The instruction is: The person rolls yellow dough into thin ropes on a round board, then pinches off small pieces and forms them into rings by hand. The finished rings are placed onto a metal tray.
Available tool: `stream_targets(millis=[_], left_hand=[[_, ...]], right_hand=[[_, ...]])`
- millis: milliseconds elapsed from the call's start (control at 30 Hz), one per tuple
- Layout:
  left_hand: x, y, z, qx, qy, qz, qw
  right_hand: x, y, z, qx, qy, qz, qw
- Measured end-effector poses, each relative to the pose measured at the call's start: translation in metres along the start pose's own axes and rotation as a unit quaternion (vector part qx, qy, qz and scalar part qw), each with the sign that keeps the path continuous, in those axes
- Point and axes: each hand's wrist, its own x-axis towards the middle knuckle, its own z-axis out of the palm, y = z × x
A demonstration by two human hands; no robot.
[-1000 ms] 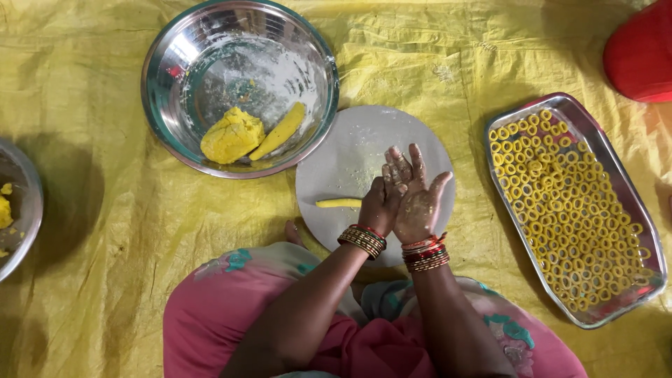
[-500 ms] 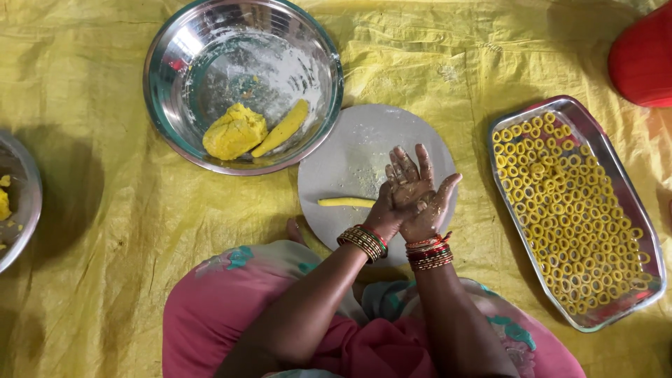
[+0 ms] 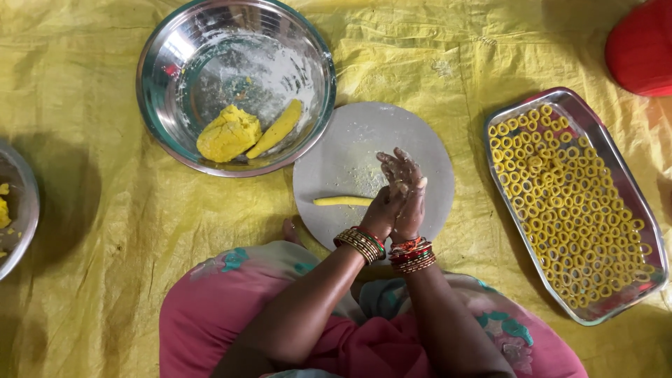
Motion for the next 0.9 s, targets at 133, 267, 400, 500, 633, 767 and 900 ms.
stream_targets(millis=[133, 267, 400, 500, 633, 767, 900], left_hand=[[0.018, -0.033, -0.006, -0.106, 0.015, -0.008, 0.994], [0.028, -0.036, -0.017, -0.156, -0.054, 0.086, 0.983], [0.019, -0.015, -0.027, 0.234, -0.01, 0.159, 0.959], [0.013, 0.005, -0.026, -0.38, -0.201, 0.091, 0.899], [0.004, 0.045, -0.016, -0.346, -0.119, -0.041, 0.93], [-0.021, 0.084, -0.004, -0.235, 0.042, -0.113, 0.965], [-0.024, 0.105, 0.003, -0.18, -0.024, -0.125, 0.975]], right_hand=[[-0.004, 0.0, 0.005, -0.078, 0.036, -0.018, 0.996], [-0.006, -0.018, 0.02, -0.198, -0.061, -0.081, 0.975], [-0.007, -0.029, 0.032, -0.314, -0.124, -0.088, 0.937], [-0.005, -0.021, 0.034, -0.355, -0.162, -0.103, 0.915], [0.005, -0.001, 0.02, -0.478, -0.156, -0.068, 0.861], [0.023, 0.016, -0.007, -0.581, -0.135, -0.085, 0.798], [0.042, 0.027, -0.032, -0.64, -0.107, -0.066, 0.758]])
